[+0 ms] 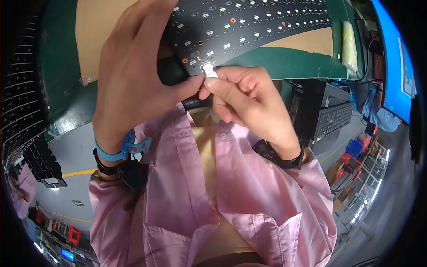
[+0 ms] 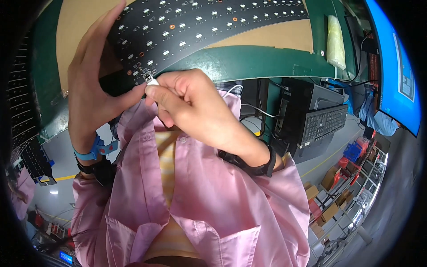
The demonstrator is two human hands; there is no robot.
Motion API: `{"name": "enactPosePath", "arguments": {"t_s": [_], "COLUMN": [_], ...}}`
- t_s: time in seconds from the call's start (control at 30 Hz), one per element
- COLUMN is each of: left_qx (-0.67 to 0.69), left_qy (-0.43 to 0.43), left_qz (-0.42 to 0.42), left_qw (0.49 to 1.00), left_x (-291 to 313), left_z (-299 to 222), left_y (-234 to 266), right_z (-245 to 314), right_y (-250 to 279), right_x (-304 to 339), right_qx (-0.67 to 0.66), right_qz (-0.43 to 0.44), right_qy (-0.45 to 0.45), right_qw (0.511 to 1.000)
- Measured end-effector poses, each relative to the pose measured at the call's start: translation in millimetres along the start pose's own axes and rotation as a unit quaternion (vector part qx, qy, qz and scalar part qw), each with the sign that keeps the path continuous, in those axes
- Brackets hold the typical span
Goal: The person wipes a keyboard with a cloth, unplugs a cable from it, and sets it aside. They then pick up a circuit board, plug the cable into it, and wipe it with the cloth before repeating the process with another board.
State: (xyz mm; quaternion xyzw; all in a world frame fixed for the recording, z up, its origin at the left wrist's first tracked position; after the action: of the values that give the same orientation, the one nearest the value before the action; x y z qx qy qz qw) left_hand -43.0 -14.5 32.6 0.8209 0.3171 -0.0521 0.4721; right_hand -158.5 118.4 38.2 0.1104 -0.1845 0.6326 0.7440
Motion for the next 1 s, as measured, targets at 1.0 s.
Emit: {"name": "enactPosePath", "arguments": {"t_s": [1.0], "left_qx": [0.285], "left_qy": [-0.08], "left_qz": [-0.32], "left_qw": [0.9], "left_x": [-35], "left_z": [-18], "left_y": [33], "right_z": [99], "right_y": [231], "right_x": [-22], "right_qx": [0.367], "right_qz": [-0.243], "right_qy": [0.533], "right_qw": [0.723]}}
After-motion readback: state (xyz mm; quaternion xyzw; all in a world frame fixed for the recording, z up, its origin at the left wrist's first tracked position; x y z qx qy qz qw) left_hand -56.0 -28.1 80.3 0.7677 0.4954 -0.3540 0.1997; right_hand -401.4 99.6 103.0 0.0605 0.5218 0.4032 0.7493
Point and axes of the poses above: each hand's wrist, its own x-axis away from the middle knuckle, its own y-axis out of the back of the hand, z = x × y, the point moved 2 cm from there along -x, towards the middle knuckle, and after that the axes turned 4 degrees about y, right-handed, at the moved point
